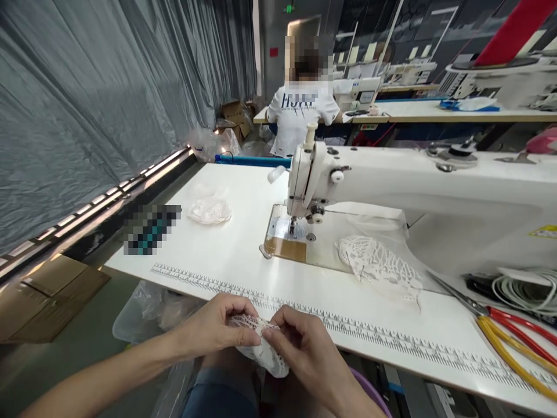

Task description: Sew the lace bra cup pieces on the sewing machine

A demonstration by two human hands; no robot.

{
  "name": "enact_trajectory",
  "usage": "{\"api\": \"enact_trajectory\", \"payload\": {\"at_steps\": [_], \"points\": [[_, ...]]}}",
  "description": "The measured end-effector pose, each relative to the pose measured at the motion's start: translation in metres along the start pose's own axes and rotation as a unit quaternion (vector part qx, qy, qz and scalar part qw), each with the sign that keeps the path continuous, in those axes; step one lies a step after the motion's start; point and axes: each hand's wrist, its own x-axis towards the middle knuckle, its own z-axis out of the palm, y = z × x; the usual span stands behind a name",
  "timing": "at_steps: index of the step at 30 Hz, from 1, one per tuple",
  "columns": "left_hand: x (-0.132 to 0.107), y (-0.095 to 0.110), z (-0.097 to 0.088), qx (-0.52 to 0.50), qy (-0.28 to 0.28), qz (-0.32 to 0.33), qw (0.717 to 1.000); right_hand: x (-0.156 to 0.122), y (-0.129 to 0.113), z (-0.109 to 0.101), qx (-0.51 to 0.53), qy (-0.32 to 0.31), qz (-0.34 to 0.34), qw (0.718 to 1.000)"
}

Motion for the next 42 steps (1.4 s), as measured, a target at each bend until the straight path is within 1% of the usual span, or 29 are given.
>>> {"api": "enact_trajectory", "payload": {"at_steps": [2,4,6,8,9,11,12,13,15,17,19,20,22,24,26,27,28,29,31,32,33,35,36,38,40,42], "points": [[0.008,0.019,-0.012,0.043,0.023,0.023,0.999,0.011,-0.004,-0.002,-0.011,0.030,-0.024,0.999],[0.028,0.040,-0.026,0.097,0.023,0.066,0.993,0.028,-0.006,-0.009,-0.031,0.070,-0.051,0.996],[0.059,0.059,-0.040,0.170,-0.015,0.101,0.980,0.049,-0.006,-0.021,-0.081,0.098,-0.072,0.989],[0.099,0.072,-0.051,0.250,-0.067,0.110,0.960,0.069,0.000,-0.039,-0.146,0.102,-0.078,0.981],[0.120,0.075,-0.055,0.287,-0.080,0.112,0.948,0.078,0.004,-0.050,-0.175,0.103,-0.078,0.976],[0.157,0.076,-0.059,0.319,-0.097,0.099,0.938,0.088,0.016,-0.070,-0.210,0.116,-0.076,0.968],[0.171,0.075,-0.058,0.328,-0.103,0.093,0.934,0.090,0.022,-0.079,-0.231,0.128,-0.082,0.961],[0.182,0.073,-0.057,0.334,-0.108,0.086,0.932,0.090,0.027,-0.087,-0.262,0.141,-0.098,0.950],[0.194,0.069,-0.054,0.348,-0.115,0.081,0.927,0.088,0.034,-0.098,-0.340,0.152,-0.158,0.915],[0.197,0.068,-0.050,0.364,-0.119,0.080,0.920,0.086,0.038,-0.103,-0.408,0.138,-0.251,0.867],[0.197,0.071,-0.047,0.379,-0.123,0.075,0.914,0.086,0.040,-0.104,-0.440,0.118,-0.335,0.825],[0.197,0.073,-0.046,0.386,-0.124,0.073,0.911,0.088,0.042,-0.103,-0.451,0.116,-0.366,0.806],[0.197,0.078,-0.045,0.403,-0.131,0.070,0.903,0.091,0.045,-0.101,-0.469,0.122,-0.401,0.777],[0.198,0.083,-0.045,0.431,-0.139,0.068,0.889,0.093,0.049,-0.100,-0.487,0.129,-0.406,0.762],[0.198,0.085,-0.047,0.474,-0.131,0.060,0.869,0.093,0.052,-0.100,-0.508,0.122,-0.398,0.754],[0.198,0.084,-0.047,0.501,-0.109,0.064,0.856,0.093,0.054,-0.100,-0.517,0.116,-0.391,0.753],[0.196,0.081,-0.046,0.531,-0.072,0.080,0.841,0.092,0.055,-0.100,-0.524,0.109,-0.385,0.752],[0.194,0.077,-0.045,0.558,-0.022,0.107,0.823,0.091,0.057,-0.100,-0.528,0.104,-0.380,0.752],[0.186,0.064,-0.041,0.587,0.074,0.195,0.782,0.090,0.059,-0.098,-0.534,0.105,-0.369,0.754],[0.181,0.057,-0.038,0.587,0.100,0.242,0.766,0.089,0.060,-0.097,-0.537,0.111,-0.365,0.753],[0.175,0.050,-0.035,0.583,0.101,0.281,0.756,0.089,0.061,-0.095,-0.541,0.119,-0.361,0.750],[0.165,0.038,-0.031,0.574,0.076,0.326,0.747,0.088,0.062,-0.092,-0.550,0.137,-0.353,0.745],[0.162,0.034,-0.030,0.576,0.069,0.334,0.743,0.088,0.063,-0.090,-0.552,0.144,-0.350,0.743],[0.159,0.030,-0.030,0.586,0.079,0.337,0.732,0.088,0.064,-0.089,-0.552,0.152,-0.343,0.745],[0.160,0.030,-0.034,0.595,0.083,0.346,0.720,0.088,0.064,-0.088,-0.549,0.153,-0.334,0.751],[0.165,0.032,-0.039,0.600,0.071,0.357,0.713,0.089,0.064,-0.088,-0.551,0.152,-0.326,0.753]]}}
